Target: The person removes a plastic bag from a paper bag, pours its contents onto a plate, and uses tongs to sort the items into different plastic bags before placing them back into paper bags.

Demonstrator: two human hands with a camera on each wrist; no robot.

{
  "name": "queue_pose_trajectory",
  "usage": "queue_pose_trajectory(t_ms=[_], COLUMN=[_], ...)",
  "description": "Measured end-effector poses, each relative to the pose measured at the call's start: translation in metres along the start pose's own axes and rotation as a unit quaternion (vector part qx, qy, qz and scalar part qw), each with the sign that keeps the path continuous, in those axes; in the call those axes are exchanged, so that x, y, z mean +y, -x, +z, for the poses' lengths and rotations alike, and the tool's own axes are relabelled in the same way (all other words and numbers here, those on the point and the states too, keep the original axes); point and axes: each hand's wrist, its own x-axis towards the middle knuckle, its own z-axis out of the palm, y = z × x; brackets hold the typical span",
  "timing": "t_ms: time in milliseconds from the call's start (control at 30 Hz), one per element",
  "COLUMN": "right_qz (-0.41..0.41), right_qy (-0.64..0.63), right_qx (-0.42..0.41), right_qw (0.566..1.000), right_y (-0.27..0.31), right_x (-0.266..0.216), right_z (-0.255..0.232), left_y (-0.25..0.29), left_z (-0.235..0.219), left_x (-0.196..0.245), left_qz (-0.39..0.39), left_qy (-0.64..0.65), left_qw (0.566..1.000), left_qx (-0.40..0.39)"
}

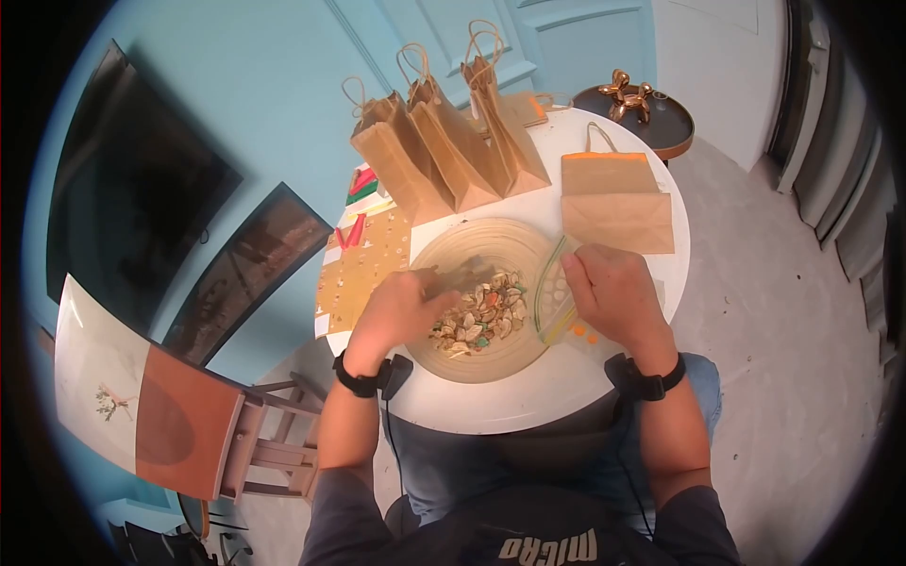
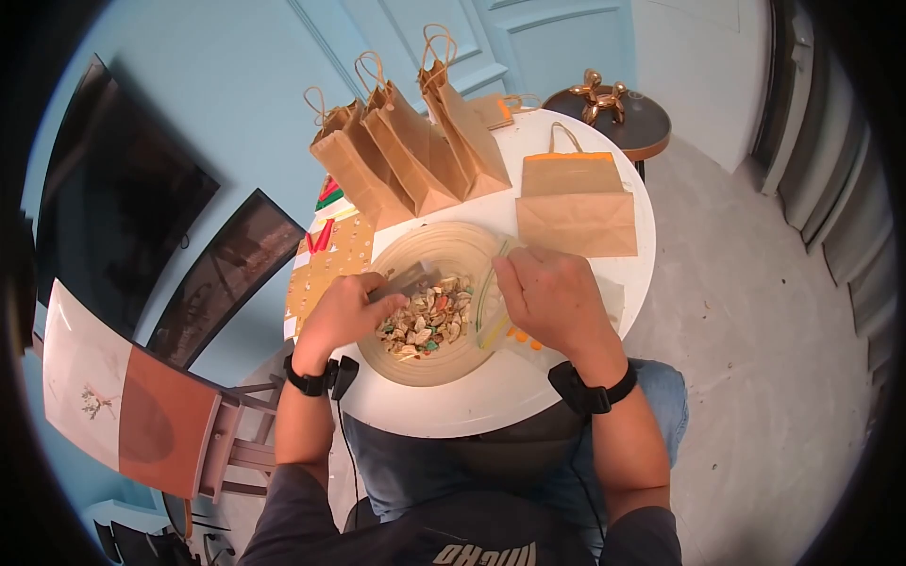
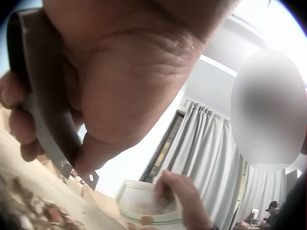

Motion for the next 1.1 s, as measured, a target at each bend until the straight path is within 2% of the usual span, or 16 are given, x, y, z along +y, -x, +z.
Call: queue_pose_trajectory(t_ms=[100, 233, 333, 433, 533, 633, 933, 1100], right_qz=[0.0, 0.003, -0.002, 0.001, 0.006, 0.004, -0.001, 0.003], right_qy=[-0.003, -0.007, -0.002, -0.005, 0.0, 0.0, -0.007, -0.007], right_qx=[-0.003, -0.001, 0.001, -0.004, -0.014, -0.015, -0.009, -0.011], right_qw=[1.0, 1.0, 1.0, 1.0, 1.0, 1.0, 1.0, 1.0], right_y=[0.0, 0.0, -0.001, -0.002, -0.002, -0.002, -0.001, -0.001], right_x=[-0.001, -0.001, 0.0, -0.001, -0.001, -0.002, -0.001, -0.001], right_z=[0.0, -0.001, 0.0, 0.001, 0.0, 0.0, 0.001, 0.002], left_y=[-0.021, -0.024, -0.017, -0.001, 0.01, 0.013, 0.019, 0.022], left_z=[0.005, 0.01, 0.009, 0.014, 0.011, 0.03, 0.03, 0.033], left_x=[-0.037, -0.046, -0.039, -0.023, 0.003, -0.008, 0.0, -0.006], left_qz=[-0.054, -0.086, -0.04, 0.006, -0.004, 0.03, -0.004, 0.028], left_qy=[0.01, 0.08, 0.049, 0.026, -0.015, -0.006, 0.016, 0.018], left_qw=[0.997, 0.986, 0.987, 0.994, 0.994, 0.998, 0.999, 0.999], left_qx=[-0.053, -0.118, -0.146, -0.109, -0.105, -0.053, -0.046, -0.004])
